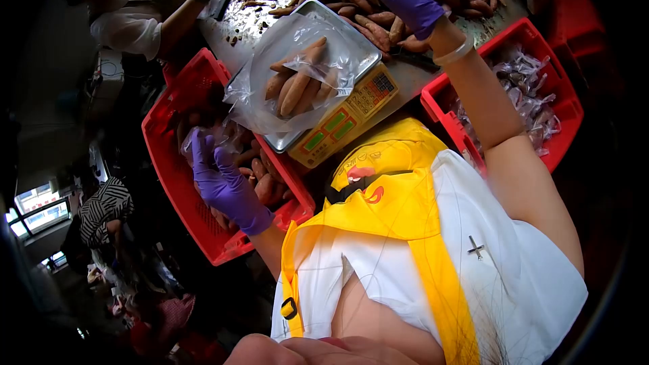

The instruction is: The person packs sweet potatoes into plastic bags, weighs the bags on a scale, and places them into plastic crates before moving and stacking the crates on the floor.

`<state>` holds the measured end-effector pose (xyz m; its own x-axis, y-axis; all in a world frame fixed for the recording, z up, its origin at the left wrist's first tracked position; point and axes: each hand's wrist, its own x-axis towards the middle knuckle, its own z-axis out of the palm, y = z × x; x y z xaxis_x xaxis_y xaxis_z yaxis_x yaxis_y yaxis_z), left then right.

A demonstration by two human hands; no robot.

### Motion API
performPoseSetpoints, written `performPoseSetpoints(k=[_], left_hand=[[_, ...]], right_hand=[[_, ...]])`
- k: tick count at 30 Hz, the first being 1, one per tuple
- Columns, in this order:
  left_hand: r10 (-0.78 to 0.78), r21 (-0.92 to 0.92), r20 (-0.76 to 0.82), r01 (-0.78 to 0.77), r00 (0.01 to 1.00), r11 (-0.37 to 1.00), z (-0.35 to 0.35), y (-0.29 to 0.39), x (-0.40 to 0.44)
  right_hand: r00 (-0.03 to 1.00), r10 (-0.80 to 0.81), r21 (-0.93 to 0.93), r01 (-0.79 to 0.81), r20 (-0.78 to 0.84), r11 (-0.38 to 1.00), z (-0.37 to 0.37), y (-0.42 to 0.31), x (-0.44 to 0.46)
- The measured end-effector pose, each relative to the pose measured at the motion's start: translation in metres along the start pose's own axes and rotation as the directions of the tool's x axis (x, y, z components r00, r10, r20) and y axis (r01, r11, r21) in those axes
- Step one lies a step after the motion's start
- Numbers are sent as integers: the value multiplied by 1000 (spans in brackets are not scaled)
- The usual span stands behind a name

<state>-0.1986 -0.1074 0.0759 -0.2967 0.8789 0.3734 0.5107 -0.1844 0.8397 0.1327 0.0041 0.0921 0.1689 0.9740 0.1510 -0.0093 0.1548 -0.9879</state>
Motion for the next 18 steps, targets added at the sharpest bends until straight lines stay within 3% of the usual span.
performPoseSetpoints(k=[1, 3, 4, 5, 6, 7, 8, 9, 11, 12, 13, 14, 15, 17, 18], left_hand=[[1, 5, -6, -1, 1000, 1000, 2, 0, 0], [84, -32, 6, -83, 996, 996, 10, 2, 0], [48, -85, 18, -46, 999, 995, 16, 18, 0], [51, -88, 15, -49, 999, 995, 24, 22, 0], [187, 152, 54, -193, 981, 969, 32, 25, 2], [316, 376, 115, -335, 942, 864, 40, 27, 7], [337, 543, 149, -362, 929, 758, 51, 18, 11], [341, 618, 157, -361, 927, 698, 62, -3, 16], [-14, 614, 380, -241, 925, 752, 59, -21, 25], [-86, 337, 316, -27, 945, 941, 56, -38, 20], [-170, -2, 291, 178, 941, 984, 49, -49, 13], [-231, -425, 347, 372, 909, 825, 39, -33, 7], [-305, -460, 436, 501, 846, 733, 25, -23, 7], [-207, -652, 444, 473, 872, 592, 20, -30, -2], [-203, -654, 451, 477, 869, 588, 21, -34, -5]], right_hand=[[966, -252, -152, 259, 65, 954, -3, 17, 4], [974, -203, -129, 215, 100, 968, 7, 23, -18], [983, -84, -247, 124, 165, 961, 18, 15, -32], [959, -182, -364, 252, 217, 897, 34, 14, -42], [925, -249, -653, 380, 287, 655, 50, 8, -57], [907, -177, -690, 407, 381, 598, 70, 11, -73], [891, -154, -760, 447, 428, 473, 90, 27, -89], [877, -103, -773, 464, 469, 433, 103, 35, -94], [904, -184, -855, 425, 386, 297, 98, 76, -79], [925, -201, -908, 363, 324, 210, 83, 87, -69], [940, -226, -950, 288, 256, 123, 64, 93, -59], [979, -91, -973, 194, 184, 121, 46, 90, -50], [993, 52, -989, 103, 108, 104, 28, 83, -46], [995, 6, -935, 95, 103, 343, 0, 63, -56], [995, 77, -875, 19, 64, 484, -10, 63, -59]])
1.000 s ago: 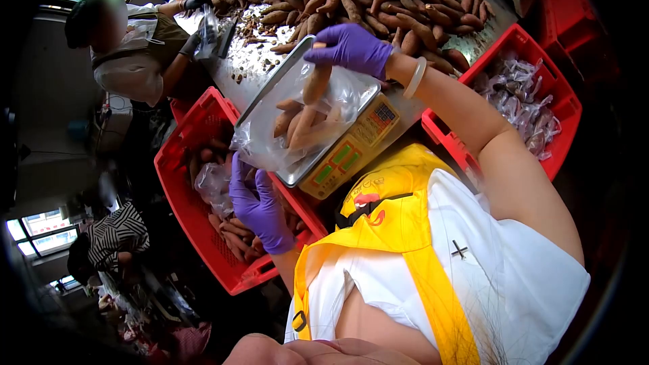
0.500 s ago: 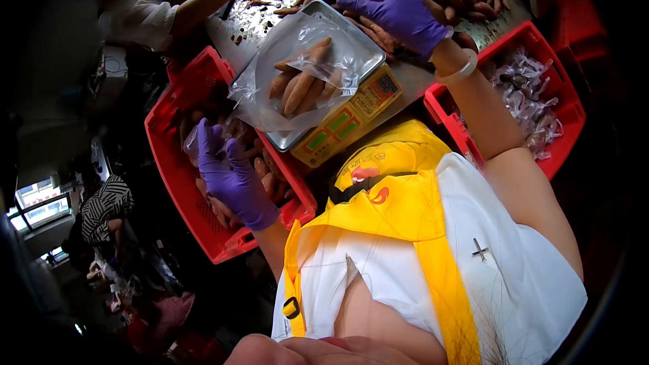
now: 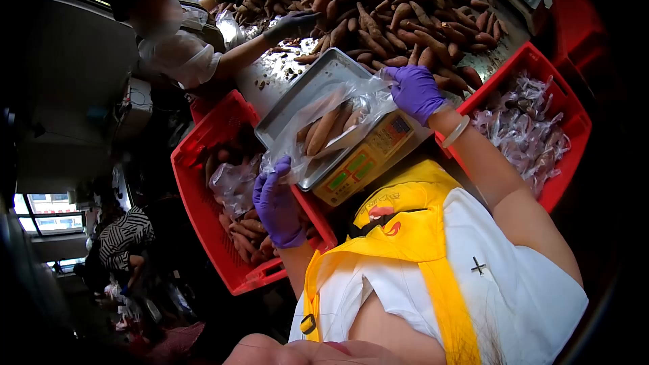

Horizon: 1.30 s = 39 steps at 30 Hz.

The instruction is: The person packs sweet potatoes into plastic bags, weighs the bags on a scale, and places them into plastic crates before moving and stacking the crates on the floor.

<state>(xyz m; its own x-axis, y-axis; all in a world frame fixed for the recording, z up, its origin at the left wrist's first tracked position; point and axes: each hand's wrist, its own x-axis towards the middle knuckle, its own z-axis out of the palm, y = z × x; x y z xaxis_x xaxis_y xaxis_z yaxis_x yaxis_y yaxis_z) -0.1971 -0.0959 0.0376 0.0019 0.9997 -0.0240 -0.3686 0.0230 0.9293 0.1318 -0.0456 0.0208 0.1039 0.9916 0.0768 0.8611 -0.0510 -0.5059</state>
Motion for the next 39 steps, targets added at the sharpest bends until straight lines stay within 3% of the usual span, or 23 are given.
performPoseSetpoints(k=[1, 2, 3, 4, 5, 6, 8, 10, 11, 13, 15, 19, 22, 26, 28, 29, 32, 37, 39], left_hand=[[50, -110, 55, -44, 997, 993, 0, -6, -2], [100, -219, 101, -76, 990, 973, 1, -9, -5], [92, -226, 103, -67, 990, 972, 2, -11, -8], [30, -192, 75, -15, 997, 981, 3, -12, -11], [-30, -156, 47, 37, 998, 987, 5, -11, -11], [-30, -156, 115, 48, 993, 987, 20, 2, -8], [-79, -176, 173, 110, 982, 978, 22, 7, -3], [-123, -132, 195, 150, 973, 980, 29, 11, 0], [-129, -129, 204, 158, 970, 979, 30, 12, 1], [-97, -62, 232, 115, 968, 991, 32, 13, 3], [-82, -101, 266, 112, 961, 988, 30, 12, 2], [-46, -24, 242, 53, 969, 998, 30, 7, -7], [-104, -81, 232, 126, 967, 989, 28, 0, -9], [-93, -48, 246, 108, 965, 993, 28, 0, -6], [-93, -59, 236, 110, 967, 992, 29, 4, -5], [-96, -57, 238, 113, 967, 992, 29, 5, -3], [-94, -5, 234, 98, 968, 995, 30, 6, 0], [-94, 42, 177, 88, 980, 995, 24, -3, 4], [-41, 153, 103, 25, 994, 988, 22, -5, 4]], right_hand=[[1000, 5, -8, -5, -4, 1000, 1, 2, -3], [998, -21, 316, 39, -57, 948, 6, 3, -9], [993, -29, 602, 94, -117, 793, 9, 3, -17], [951, -108, 337, 207, -290, 918, -3, -15, -23], [951, -103, 334, 201, -291, 921, -20, -40, -27], [878, -187, 257, 323, -441, 911, -37, -67, -31], [802, -348, 292, 524, -486, 800, -40, -91, -38], [771, -589, 466, 625, -243, 626, -30, -101, -35], [692, -717, 517, 644, -80, 564, -16, -104, -29], [713, -701, 468, 621, -5, 628, 22, -94, -16], [889, -312, 125, 286, 336, 950, 57, -68, 9], [886, -163, -37, 199, 435, 979, 59, -36, 11], [884, -373, 71, 368, 281, 927, 72, -24, 3], [905, -319, 1, 332, 280, 943, 78, -29, 14], [858, -283, -80, 348, 429, 934, 72, -33, 21], [859, -281, -78, 345, 428, 935, 67, -37, 21], [810, -399, -57, 465, 430, 884, 64, -41, 19], [677, -444, 190, 419, 587, 888, 73, -37, 19], [692, -463, 356, 306, 553, 883, 55, -41, 17]])
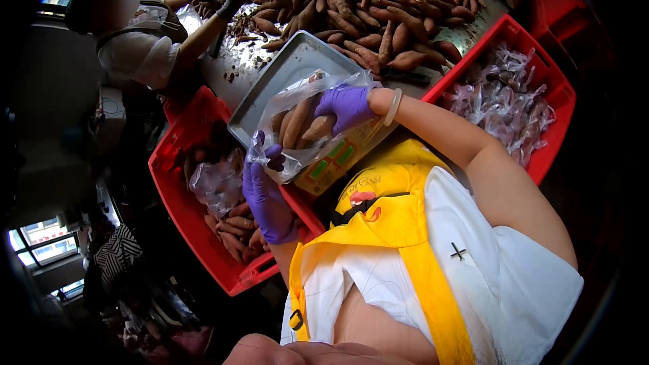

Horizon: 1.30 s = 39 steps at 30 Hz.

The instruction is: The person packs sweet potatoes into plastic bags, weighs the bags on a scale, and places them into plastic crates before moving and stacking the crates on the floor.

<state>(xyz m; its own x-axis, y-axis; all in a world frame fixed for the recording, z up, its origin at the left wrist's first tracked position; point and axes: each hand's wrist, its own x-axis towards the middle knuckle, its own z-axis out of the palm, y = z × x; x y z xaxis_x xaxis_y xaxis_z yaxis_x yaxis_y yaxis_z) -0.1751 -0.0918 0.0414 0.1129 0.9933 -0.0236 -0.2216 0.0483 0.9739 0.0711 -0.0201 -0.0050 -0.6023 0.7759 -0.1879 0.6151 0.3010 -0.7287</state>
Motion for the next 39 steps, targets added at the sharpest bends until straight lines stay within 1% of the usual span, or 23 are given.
performPoseSetpoints(k=[3, 6, 8, 10, 11, 13, 14, 15, 16, 17, 18, 20, 21, 24, 26, 28, 30, 32, 34, 35, 36, 38, 39], left_hand=[[135, 233, -157, -96, 978, 968, -3, 0, 0], [289, 537, -235, -124, 928, 835, -15, -2, -3], [365, 497, -242, -208, 899, 842, -15, 3, -5], [332, 523, -257, -158, 908, 838, -23, 6, -11], [309, 492, -285, -138, 907, 859, -22, 8, -13], [251, 465, -331, -74, 910, 882, -24, 12, -17], [256, 468, -328, -79, 909, 880, -24, 13, -16], [309, 546, -285, -111, 907, 831, -22, 15, -16], [354, 618, -238, -140, 904, 774, -21, 16, -17], [320, 550, -257, -135, 912, 824, -22, 12, -17], [322, 551, -256, -136, 912, 823, -22, 11, -18], [331, 528, -257, -155, 908, 835, -19, 10, -18], [330, 529, -255, -155, 909, 835, -15, 9, -19], [339, 525, -237, -173, 911, 833, -1, 4, -13], [386, 784, -60, -196, 921, 588, 15, 10, -8], [465, 920, 177, -313, 868, 235, 38, 15, 8], [449, 922, 264, -360, 854, 142, 49, 10, 28], [419, 943, 261, -323, 870, 84, 40, -2, 37], [394, 970, 226, -243, 891, -8, 20, -11, 44], [259, 886, 64, -174, 964, 430, 12, -17, 42], [69, 626, -31, -34, 997, 779, 8, -20, 40], [-49, 283, -8, 49, 999, 958, 17, -6, 34], [-108, 252, -19, 109, 994, 962, 12, -13, 30]], right_hand=[[996, -4, 427, 42, -88, 903, -22, -6, -14], [997, 18, 819, 48, -71, 571, -55, 14, -25], [937, -40, 897, 343, -346, 278, -64, 25, -24], [944, 30, 943, 326, -328, 64, -78, 54, -24], [949, 25, 945, 312, -315, 95, -82, 88, -20], [959, 50, 952, 285, -281, -113, -92, 147, -19], [973, -13, 970, 230, -232, -75, -100, 165, -18], [938, 255, 949, 279, -236, -149, -109, 158, -16], [839, 507, 917, 341, -197, -207, -118, 150, -16], [955, 3, 911, 286, -298, -297, -131, 213, -18], [954, 2, 911, 286, -299, -297, -137, 191, -20], [706, 218, 695, 706, -674, -136, -158, 117, -30], [705, 220, 694, 707, -675, -137, -165, 124, -30], [716, 195, 692, 698, -670, -187, -177, 146, -32], [830, 149, 843, 522, -537, 130, -157, 130, -36], [801, 173, 772, 457, -574, 442, -139, 94, -21], [827, 135, 766, 428, -546, 479, -119, 77, -18], [885, 30, 815, 413, -464, 406, -105, 36, -21], [956, -85, 813, 285, -282, 508, -92, 17, -22], [962, -109, 740, 261, -248, 620, -77, 15, -20], [968, -128, 648, 239, -214, 723, -61, 17, -18], [983, -112, 415, 164, -146, 895, -40, 24, -17], [986, -99, 305, 137, -138, 942, -35, 24, -18]])
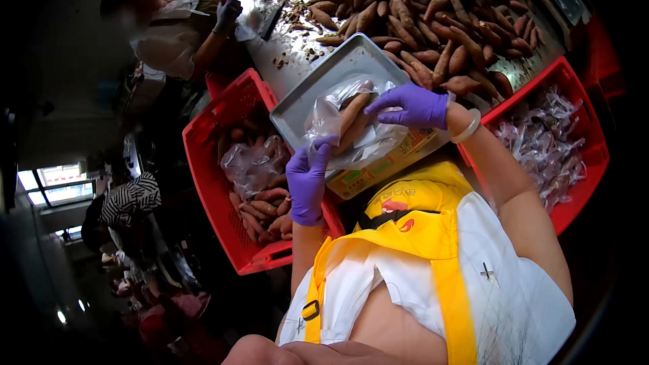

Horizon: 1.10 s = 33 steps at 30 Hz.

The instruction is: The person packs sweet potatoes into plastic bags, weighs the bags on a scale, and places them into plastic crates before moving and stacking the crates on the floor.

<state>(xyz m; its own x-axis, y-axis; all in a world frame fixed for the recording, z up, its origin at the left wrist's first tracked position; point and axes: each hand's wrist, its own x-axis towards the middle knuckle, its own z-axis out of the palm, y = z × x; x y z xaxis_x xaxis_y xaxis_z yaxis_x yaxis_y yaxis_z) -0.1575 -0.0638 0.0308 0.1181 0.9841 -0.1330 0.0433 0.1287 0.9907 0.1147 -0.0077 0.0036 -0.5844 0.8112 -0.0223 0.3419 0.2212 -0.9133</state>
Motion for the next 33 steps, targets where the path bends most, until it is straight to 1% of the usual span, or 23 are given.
performPoseSetpoints(k=[1, 3, 5, 6, 9, 10, 11, 12, 13, 14, 16, 17, 19, 20, 21, 23, 24, 25, 27, 29, 30, 31, 33], left_hand=[[-9, 40, -2, 9, 1000, 999, -1, -4, -3], [-2, -82, -48, -1, 999, 997, 1, -18, -11], [-15, 22, -53, 16, 998, 1000, -9, -29, -20], [64, 172, -96, -47, 993, 984, -13, -30, -25], [229, 163, -154, -204, 961, 965, -42, -35, -40], [234, 270, -268, -160, 935, 950, -57, -33, -50], [172, 432, -354, -2, 919, 902, -91, -76, -57], [236, 696, -366, 96, 900, 712, -123, -84, -69], [160, 844, -440, 346, 884, 409, -146, -79, -82], [252, 867, -496, 489, 831, 96, -170, -105, -100], [126, 762, -647, 645, 752, 57, -205, -122, -135], [87, 714, -699, 698, 709, 49, -218, -126, -154], [-130, 671, -741, 729, 659, -131, -218, -118, -176], [-125, 701, -712, 690, 691, -180, -227, -143, -188], [-35, 725, -687, 680, 726, -107, -227, -148, -192], [-76, 706, -708, 706, 703, -46, -224, -132, -185], [-7, 723, -690, 690, 723, -10, -226, -139, -183], [18, 744, -668, 668, 744, -3, -222, -125, -176], [209, 763, -634, 646, 745, 15, -228, -120, -165], [199, 743, -659, 668, 725, 28, -225, -121, -168], [-74, 687, -727, 721, 683, -90, -228, -123, -167], [-333, 642, -758, 734, 562, -223, -230, -126, -167], [-373, 671, -729, 709, 574, -219, -239, -125, -161]], right_hand=[[1000, 12, -121, -12, 3, 993, 4, 2, -1], [997, 39, -276, -55, -66, 960, 14, 5, -6], [994, 57, -224, -78, -98, 971, 20, 9, -6], [993, 67, -159, -82, -99, 984, 23, 10, -6], [991, 84, -83, -93, -102, 992, 22, 4, -1], [989, 107, -51, -112, -98, 992, 21, 4, 0], [986, 136, -16, -138, -93, 990, 20, 7, 1], [983, 162, 64, -157, -88, 985, 19, 11, 3], [983, 168, 68, -163, -79, 984, 17, 17, 4], [984, 160, 51, -156, -76, 986, 16, 17, 4], [987, 141, 25, -140, -72, 990, 15, 20, 4], [977, 194, 146, -181, -84, 973, 19, 17, 2], [985, 155, 140, -144, -72, 980, 20, 29, 1], [981, 180, 113, -171, -72, 979, 21, 30, 1], [981, 169, 92, -161, -92, 983, 24, 41, 1], [971, 204, 43, -200, -126, 979, 26, 69, -1], [966, 218, 30, -216, -139, 976, 25, 72, 0], [959, 232, 23, -232, -160, 973, 26, 73, 2], [974, 183, 58, -176, -135, 983, 25, 75, 11], [972, 154, -21, -160, -176, 987, 23, 87, 10], [974, 146, -29, -154, -175, 988, 23, 85, 10], [968, 182, 34, -179, -175, 983, 24, 83, 10], [962, 209, 101, -194, -175, 976, 29, 84, 14]])
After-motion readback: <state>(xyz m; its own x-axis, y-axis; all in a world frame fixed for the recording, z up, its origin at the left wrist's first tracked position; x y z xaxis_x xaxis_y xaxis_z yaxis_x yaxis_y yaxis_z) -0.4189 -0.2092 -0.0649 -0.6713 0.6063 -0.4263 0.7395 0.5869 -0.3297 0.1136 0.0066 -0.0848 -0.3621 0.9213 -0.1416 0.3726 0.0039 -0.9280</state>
